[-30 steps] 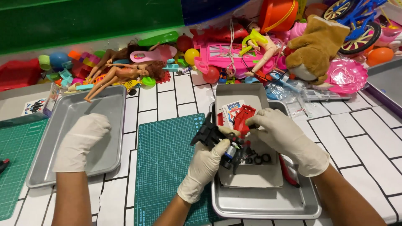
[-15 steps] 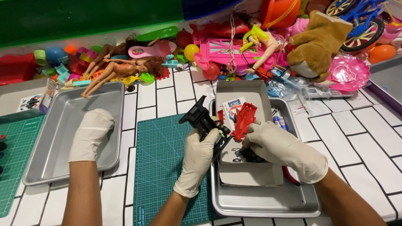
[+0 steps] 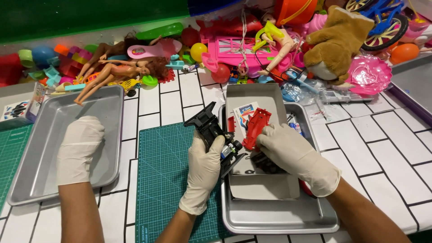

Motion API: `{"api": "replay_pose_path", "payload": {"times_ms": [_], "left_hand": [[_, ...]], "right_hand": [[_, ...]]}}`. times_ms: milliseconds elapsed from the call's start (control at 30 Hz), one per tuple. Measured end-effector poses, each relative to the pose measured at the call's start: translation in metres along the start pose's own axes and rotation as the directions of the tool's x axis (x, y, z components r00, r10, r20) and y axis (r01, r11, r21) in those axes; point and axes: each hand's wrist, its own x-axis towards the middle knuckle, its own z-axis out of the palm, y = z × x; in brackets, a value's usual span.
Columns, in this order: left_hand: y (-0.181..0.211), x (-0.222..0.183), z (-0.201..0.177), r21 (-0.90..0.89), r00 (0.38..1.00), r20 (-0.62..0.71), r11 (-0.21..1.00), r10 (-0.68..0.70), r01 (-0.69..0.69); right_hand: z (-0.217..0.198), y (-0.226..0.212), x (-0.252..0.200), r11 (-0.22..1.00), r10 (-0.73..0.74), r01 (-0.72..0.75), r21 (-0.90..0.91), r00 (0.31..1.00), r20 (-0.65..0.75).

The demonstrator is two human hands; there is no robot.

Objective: Assembling a small motorized toy car chassis by fitting plastic parts and gears.

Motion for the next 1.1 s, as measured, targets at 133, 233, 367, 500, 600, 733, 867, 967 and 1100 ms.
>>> {"api": "replay_pose_path", "payload": {"times_ms": [133, 233, 367, 500, 600, 733, 867, 967, 1100], "left_hand": [[-0.008, 0.0, 0.0, 0.043, 1.0, 0.025, 0.999, 0.014, -0.015], [-0.013, -0.003, 0.0, 0.075, 0.995, 0.045, 0.993, 0.086, -0.09], [-0.012, 0.002, -0.002, 0.09, 1.0, 0.018, 0.996, -0.005, 0.003], [-0.019, 0.005, -0.005, 0.163, 0.987, -0.05, 0.974, -0.151, 0.157], [-0.017, 0.001, -0.004, 0.144, 0.98, -0.059, 0.97, -0.188, 0.195], [-0.013, 0.0, -0.003, 0.175, 0.929, -0.15, 0.915, -0.34, 0.363], [-0.026, -0.005, -0.005, 0.037, 0.945, -0.182, 0.959, -0.27, 0.281], [-0.03, -0.006, -0.007, 0.085, 0.939, -0.201, 0.95, -0.28, 0.301], [-0.026, -0.004, -0.005, 0.111, 0.953, -0.16, 0.955, -0.256, 0.275]], "right_hand": [[-0.036, -0.012, -0.003, 0.99, -0.105, 0.127, 0.062, 0.956, -0.272], [-0.052, -0.018, -0.009, 0.936, -0.155, 0.237, 0.259, 0.941, -0.302], [-0.06, -0.019, -0.01, 0.857, -0.21, 0.333, 0.392, 0.922, -0.326], [-0.047, -0.017, -0.02, 0.815, 0.034, -0.088, 0.573, 0.994, 0.105], [-0.041, -0.014, -0.026, 0.858, -0.243, 0.261, 0.443, 0.965, -0.097], [-0.052, -0.016, -0.023, 0.938, -0.107, 0.147, 0.315, 0.984, -0.141], [-0.058, -0.012, -0.029, 0.949, -0.099, 0.158, 0.273, 0.971, -0.219], [-0.058, -0.009, -0.03, 0.941, -0.119, 0.174, 0.291, 0.973, -0.198], [-0.044, -0.011, -0.033, 0.934, -0.026, 0.082, 0.347, 0.986, -0.164]]}}
